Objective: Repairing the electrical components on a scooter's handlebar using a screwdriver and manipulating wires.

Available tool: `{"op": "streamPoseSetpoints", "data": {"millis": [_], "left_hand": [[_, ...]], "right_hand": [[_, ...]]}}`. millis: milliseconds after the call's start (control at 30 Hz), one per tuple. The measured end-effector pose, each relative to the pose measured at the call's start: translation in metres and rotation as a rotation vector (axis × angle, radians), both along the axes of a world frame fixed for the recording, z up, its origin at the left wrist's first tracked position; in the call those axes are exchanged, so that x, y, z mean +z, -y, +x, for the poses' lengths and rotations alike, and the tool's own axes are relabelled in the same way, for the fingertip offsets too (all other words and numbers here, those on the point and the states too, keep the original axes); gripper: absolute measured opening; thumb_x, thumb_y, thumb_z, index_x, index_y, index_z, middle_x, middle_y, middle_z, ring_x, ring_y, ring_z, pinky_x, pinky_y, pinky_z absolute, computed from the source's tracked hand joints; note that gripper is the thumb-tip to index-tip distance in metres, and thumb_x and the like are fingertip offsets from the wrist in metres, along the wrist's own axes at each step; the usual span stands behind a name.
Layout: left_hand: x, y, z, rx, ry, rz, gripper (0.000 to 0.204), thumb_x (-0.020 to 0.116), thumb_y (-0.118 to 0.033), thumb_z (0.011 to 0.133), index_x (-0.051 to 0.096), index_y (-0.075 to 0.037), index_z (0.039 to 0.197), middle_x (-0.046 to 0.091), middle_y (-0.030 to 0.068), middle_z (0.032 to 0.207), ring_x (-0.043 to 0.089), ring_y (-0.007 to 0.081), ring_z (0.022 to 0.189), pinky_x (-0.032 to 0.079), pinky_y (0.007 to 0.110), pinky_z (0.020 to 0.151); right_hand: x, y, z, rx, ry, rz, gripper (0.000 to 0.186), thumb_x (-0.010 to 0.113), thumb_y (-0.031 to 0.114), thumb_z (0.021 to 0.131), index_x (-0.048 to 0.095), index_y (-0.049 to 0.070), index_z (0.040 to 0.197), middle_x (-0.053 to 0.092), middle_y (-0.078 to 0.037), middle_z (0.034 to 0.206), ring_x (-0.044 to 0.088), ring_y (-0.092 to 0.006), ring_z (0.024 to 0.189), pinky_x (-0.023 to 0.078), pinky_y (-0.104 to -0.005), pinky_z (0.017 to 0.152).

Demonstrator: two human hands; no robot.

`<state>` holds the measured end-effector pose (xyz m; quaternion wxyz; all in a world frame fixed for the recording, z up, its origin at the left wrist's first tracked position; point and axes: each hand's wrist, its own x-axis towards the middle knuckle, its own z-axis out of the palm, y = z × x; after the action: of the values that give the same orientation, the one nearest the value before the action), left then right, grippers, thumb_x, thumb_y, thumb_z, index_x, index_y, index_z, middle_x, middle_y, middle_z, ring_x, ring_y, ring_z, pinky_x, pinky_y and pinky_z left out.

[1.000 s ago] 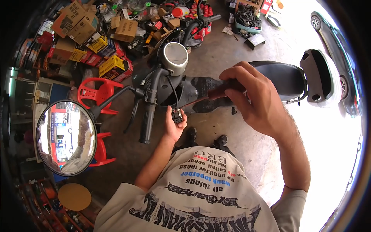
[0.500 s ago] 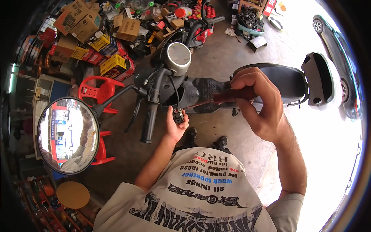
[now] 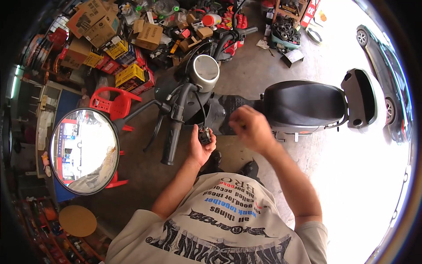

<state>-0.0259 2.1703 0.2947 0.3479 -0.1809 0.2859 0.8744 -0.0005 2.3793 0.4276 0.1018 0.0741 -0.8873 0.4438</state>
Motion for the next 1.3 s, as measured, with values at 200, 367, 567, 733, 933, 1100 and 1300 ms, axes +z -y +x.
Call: {"op": "streamPoseSetpoints", "data": {"millis": [200,367,567,733,933,1100,1300], "left_hand": [[0.005,-0.003,0.002,-0.004,-0.026,-0.058,0.056,0.042,-0.063,0.093,0.057,-0.009,0.087,0.058,0.0044,0.067,0.039,0.0098,0.044,0.03,0.023,0.044],[0.008,0.001,0.005,0.032,-0.005,-0.076,0.056,0.039,-0.063,0.094,0.058,-0.012,0.083,0.057,0.0021,0.065,0.039,0.0089,0.044,0.028,0.023,0.044],[0.008,0.001,0.003,0.004,-0.033,-0.045,0.055,0.038,-0.062,0.095,0.056,-0.013,0.081,0.055,0.0,0.064,0.04,0.0086,0.045,0.028,0.024,0.045],[0.012,0.001,0.004,0.015,0.004,-0.089,0.055,0.039,-0.063,0.095,0.056,-0.013,0.081,0.056,0.0014,0.064,0.04,0.0091,0.045,0.028,0.024,0.045],[0.005,0.003,0.002,0.018,0.04,-0.084,0.056,0.04,-0.063,0.094,0.057,-0.01,0.087,0.062,0.006,0.069,0.041,0.0096,0.044,0.029,0.023,0.044],[0.004,0.002,0.003,0.032,0.035,-0.074,0.056,0.041,-0.063,0.094,0.057,-0.009,0.088,0.061,0.0051,0.069,0.042,0.0096,0.045,0.03,0.023,0.045],[0.003,-0.001,0.003,0.085,0.066,-0.087,0.054,0.045,-0.061,0.094,0.058,-0.009,0.09,0.057,0.0012,0.068,0.044,0.0095,0.047,0.032,0.023,0.045]], "right_hand": [[-0.068,0.054,-0.016,-0.027,0.098,0.001,0.012,0.067,0.008,0.079,0.061,0.002,0.087,0.062,-0.014,0.087,0.063,-0.0324,0.079,0.051,-0.039,0.069],[-0.069,0.067,-0.021,-0.024,0.163,0.028,0.017,0.067,0.017,0.08,0.06,0.005,0.088,0.062,-0.013,0.087,0.064,-0.0347,0.078,0.052,-0.0422,0.069],[-0.077,0.071,-0.026,-0.057,0.105,0.081,0.013,0.065,0.012,0.079,0.061,0.002,0.088,0.063,-0.014,0.087,0.065,-0.0325,0.077,0.052,-0.0395,0.067],[-0.076,0.071,-0.026,-0.07,0.129,0.019,0.012,0.064,0.01,0.079,0.06,0.002,0.088,0.063,-0.015,0.087,0.065,-0.0332,0.076,0.052,-0.0387,0.067],[-0.07,0.057,-0.018,-0.035,0.178,-0.074,0.012,0.062,0.007,0.081,0.058,0.002,0.091,0.064,-0.016,0.087,0.065,-0.0334,0.076,0.052,-0.0378,0.067],[-0.058,0.056,0.003,0.104,0.079,-0.074,0.009,0.06,0.003,0.082,0.058,0.003,0.09,0.064,-0.014,0.087,0.065,-0.0338,0.078,0.051,-0.038,0.066],[-0.066,0.064,0.013,0.137,-0.022,0.174,0.016,0.065,0.008,0.079,0.06,0.006,0.094,0.057,-0.01,0.082,0.062,-0.0299,0.074,0.051,-0.0401,0.062]]}}
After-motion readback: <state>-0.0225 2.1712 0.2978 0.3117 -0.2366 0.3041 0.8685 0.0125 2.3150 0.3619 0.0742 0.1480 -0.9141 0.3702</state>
